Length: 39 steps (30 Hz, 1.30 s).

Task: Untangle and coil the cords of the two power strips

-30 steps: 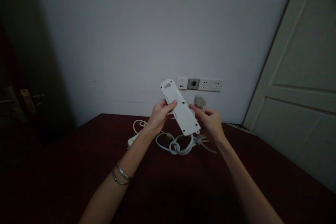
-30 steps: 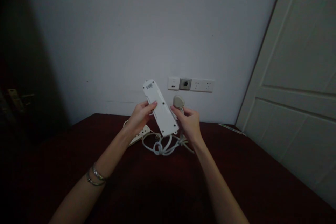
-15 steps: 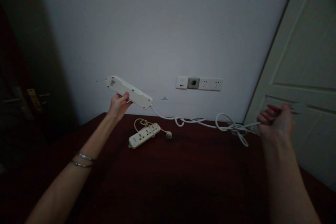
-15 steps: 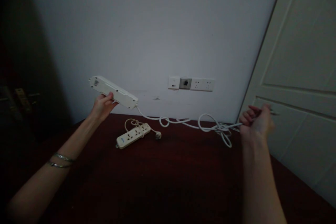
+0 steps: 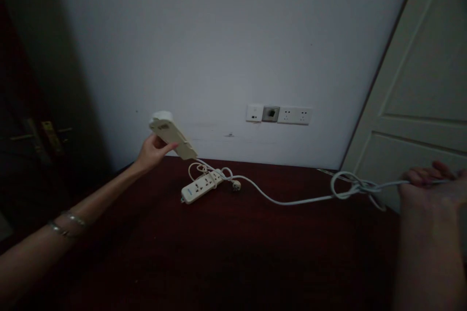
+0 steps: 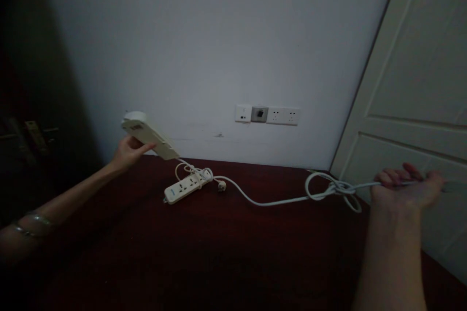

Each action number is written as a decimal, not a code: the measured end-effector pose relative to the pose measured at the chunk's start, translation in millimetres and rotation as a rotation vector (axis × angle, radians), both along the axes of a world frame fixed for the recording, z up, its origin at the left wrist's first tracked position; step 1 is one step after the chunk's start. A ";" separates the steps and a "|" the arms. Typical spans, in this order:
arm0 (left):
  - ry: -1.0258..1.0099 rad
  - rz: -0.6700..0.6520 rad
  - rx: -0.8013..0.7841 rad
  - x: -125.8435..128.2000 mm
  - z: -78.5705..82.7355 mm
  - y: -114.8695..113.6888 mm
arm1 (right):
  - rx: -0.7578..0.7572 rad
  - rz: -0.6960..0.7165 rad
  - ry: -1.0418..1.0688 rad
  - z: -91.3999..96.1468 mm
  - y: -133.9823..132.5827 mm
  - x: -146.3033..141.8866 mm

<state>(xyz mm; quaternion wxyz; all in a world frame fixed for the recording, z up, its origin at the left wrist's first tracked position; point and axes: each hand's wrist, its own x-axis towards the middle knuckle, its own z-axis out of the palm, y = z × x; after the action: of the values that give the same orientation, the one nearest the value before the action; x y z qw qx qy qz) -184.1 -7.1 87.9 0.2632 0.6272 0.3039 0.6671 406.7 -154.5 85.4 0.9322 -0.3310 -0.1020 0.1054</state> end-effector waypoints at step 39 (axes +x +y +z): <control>1.706 -0.456 0.664 51.3 -112.9 -73.2 | 0.113 0.587 -0.188 36.2 29.7 -149.7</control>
<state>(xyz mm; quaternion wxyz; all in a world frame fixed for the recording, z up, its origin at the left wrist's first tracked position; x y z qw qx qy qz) -132.8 -80.3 -25.0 -0.1159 0.9910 0.0582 -0.0322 257.0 -124.8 121.6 0.8653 -0.2434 -0.2846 0.3332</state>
